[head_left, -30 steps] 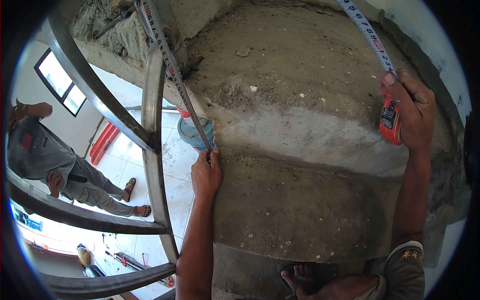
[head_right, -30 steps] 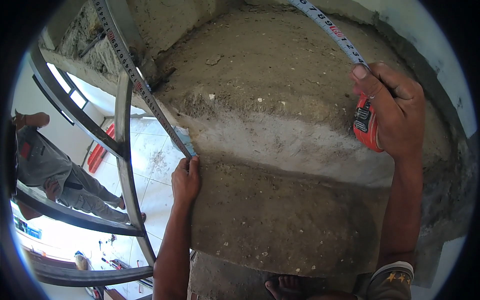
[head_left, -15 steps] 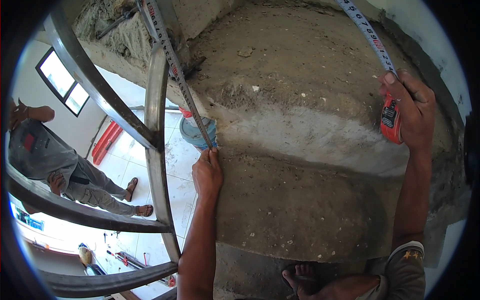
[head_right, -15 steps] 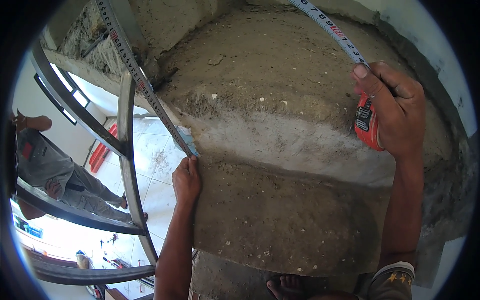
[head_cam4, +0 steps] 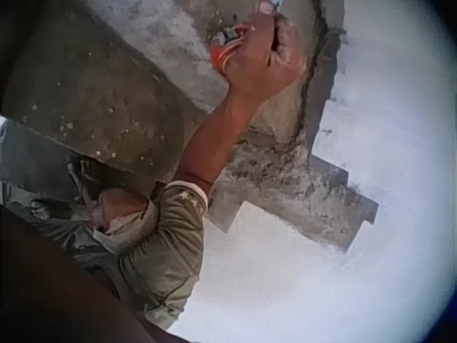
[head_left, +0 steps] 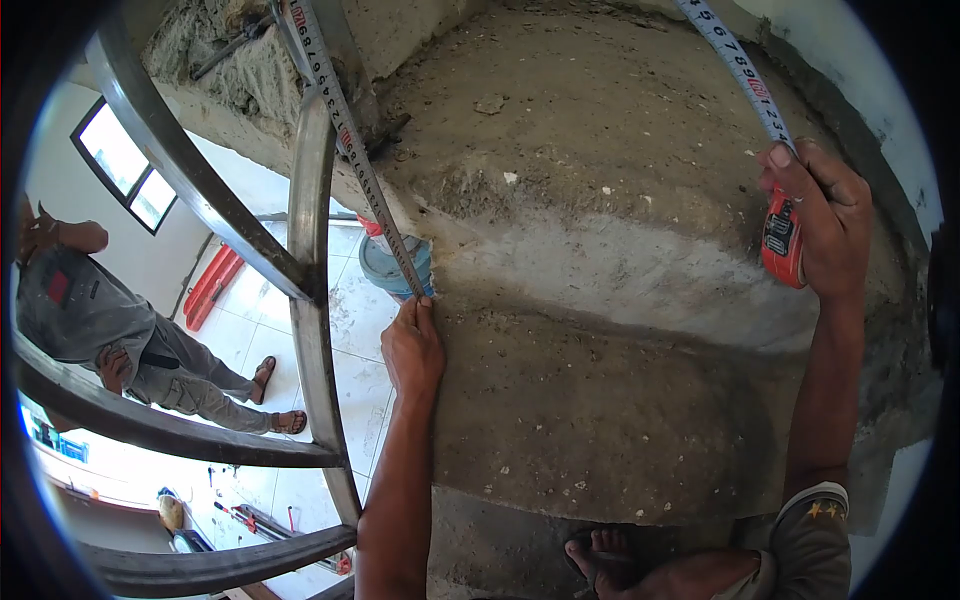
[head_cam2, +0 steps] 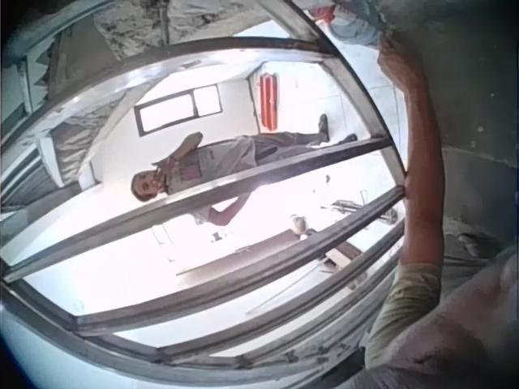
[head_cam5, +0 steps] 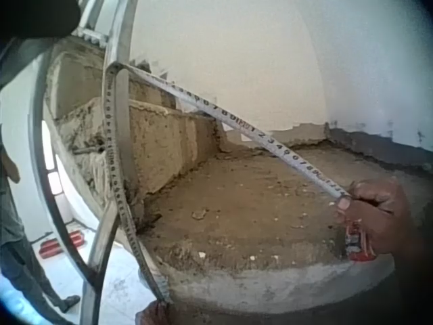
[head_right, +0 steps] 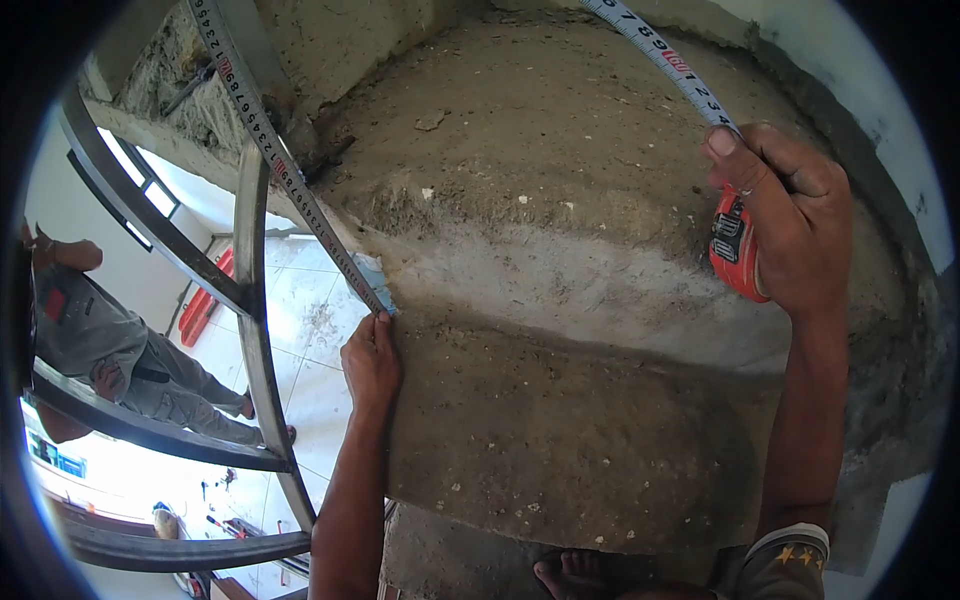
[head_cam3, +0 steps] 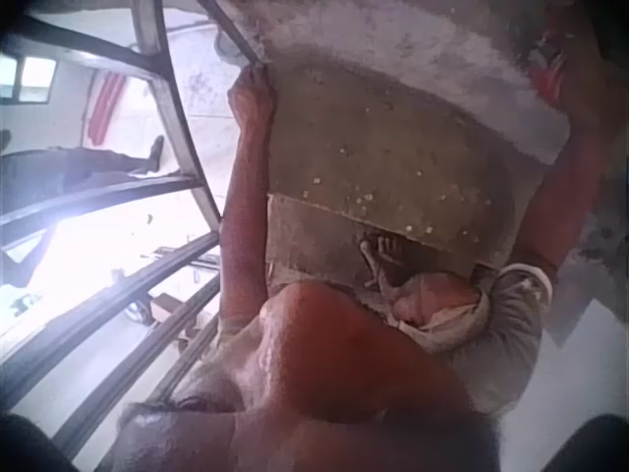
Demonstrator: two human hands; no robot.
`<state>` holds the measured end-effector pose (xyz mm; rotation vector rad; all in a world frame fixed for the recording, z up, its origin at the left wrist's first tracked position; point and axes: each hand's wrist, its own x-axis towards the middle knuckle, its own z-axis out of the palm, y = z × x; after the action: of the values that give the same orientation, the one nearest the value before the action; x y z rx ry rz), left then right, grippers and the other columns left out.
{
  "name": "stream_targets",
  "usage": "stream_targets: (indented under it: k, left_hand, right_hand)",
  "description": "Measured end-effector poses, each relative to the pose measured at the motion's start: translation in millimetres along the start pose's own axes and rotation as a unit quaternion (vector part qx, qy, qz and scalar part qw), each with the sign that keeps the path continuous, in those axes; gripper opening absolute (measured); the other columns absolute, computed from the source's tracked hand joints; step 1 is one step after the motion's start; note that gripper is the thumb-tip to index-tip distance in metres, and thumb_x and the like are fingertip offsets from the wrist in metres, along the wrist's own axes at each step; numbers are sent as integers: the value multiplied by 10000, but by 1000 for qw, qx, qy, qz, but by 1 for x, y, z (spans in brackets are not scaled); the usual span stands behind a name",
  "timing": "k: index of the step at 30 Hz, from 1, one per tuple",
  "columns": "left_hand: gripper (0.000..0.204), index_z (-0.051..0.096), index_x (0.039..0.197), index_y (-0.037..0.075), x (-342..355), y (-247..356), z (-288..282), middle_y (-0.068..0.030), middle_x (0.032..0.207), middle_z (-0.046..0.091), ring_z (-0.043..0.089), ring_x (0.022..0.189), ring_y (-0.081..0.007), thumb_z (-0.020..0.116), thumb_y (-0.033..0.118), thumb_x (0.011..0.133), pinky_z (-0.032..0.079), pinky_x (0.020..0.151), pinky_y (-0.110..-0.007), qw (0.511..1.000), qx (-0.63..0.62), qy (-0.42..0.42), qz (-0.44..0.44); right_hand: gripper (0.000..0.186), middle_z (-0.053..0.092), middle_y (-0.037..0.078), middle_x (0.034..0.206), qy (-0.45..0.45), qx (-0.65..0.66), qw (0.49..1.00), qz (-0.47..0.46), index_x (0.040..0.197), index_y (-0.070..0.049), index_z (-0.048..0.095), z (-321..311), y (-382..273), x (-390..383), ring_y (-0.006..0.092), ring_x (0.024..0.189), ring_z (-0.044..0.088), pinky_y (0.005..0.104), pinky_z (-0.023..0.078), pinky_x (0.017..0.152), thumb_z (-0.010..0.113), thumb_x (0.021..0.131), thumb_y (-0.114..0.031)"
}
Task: Measuring concrete stairs and floor tiles using a tape measure.
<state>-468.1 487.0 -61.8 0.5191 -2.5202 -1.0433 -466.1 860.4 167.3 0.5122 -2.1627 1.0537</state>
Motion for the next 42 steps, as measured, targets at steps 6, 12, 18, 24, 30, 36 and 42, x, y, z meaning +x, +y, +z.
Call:
stream_targets:
  k: [6, 12, 18, 24, 30, 36, 42]
  left_hand:
    - [346, 701, 1194, 35, -1, -1, 2, -297, 938, 701, 687, 915, -466, 550, 297, 1025, 522, 802, -513, 999, 32, -11, 18]
    - [324, 705, 1142, 28, -2, -1, 2, -282, 915, 707, 690, 890, -463, 575, 291, 1005, 519, 790, -520, 999, 24, -1, 29]
    - [377, 709, 1143, -11, -3, 10, -4, -306, 973, 707, 698, 949, -455, 567, 311, 1009, 522, 847, -489, 999, 25, -29, -1]
    - [386, 707, 1153, -9, 0, 1, 1, -300, 989, 709, 691, 965, -460, 538, 313, 1022, 519, 854, -490, 1000, 12, -19, 9]
    - [359, 689, 1162, 17, 1, -2, 0, -305, 951, 696, 669, 934, -488, 521, 306, 1031, 505, 817, -532, 1000, 11, -21, 13]
    - [332, 688, 1126, 20, -1, -2, 1, -300, 929, 696, 670, 915, -488, 531, 295, 1026, 505, 800, -535, 999, 14, -20, 24]
    - [303, 689, 1121, 23, -2, -1, 0, -295, 921, 698, 674, 903, -484, 553, 272, 1016, 507, 791, -534, 999, 10, -13, 31]
  right_hand:
    - [274, 634, 48, 722, 6, 0, 1000, -11, 896, 46, 720, 0, 3, 0, 80, 692, 574, 246, 426, 627, 686, 980, -212]
    - [256, 641, 48, 719, 1, 9, 1000, -11, 898, 44, 724, 0, 5, 1, 74, 673, 555, 252, 412, 609, 694, 970, -200]
    - [263, 642, 41, 711, 11, -2, 1000, -13, 897, 39, 729, 2, 4, 1, 67, 656, 542, 252, 406, 595, 697, 970, -211]
    - [271, 636, 35, 704, 13, 0, 1000, -4, 887, 38, 726, 1, 4, 1, 67, 656, 537, 251, 405, 597, 699, 969, -218]
    - [262, 633, 38, 713, 9, 7, 1000, -6, 891, 42, 723, 3, 5, 0, 70, 665, 540, 254, 411, 603, 695, 971, -206]
    - [259, 616, 38, 704, 8, 4, 1000, -11, 894, 52, 716, 1, 4, 0, 76, 671, 551, 257, 414, 605, 688, 975, -193]
    - [267, 611, 37, 694, 4, 1, 1000, -14, 894, 53, 717, 2, 4, 1, 72, 663, 538, 256, 405, 599, 691, 973, -201]
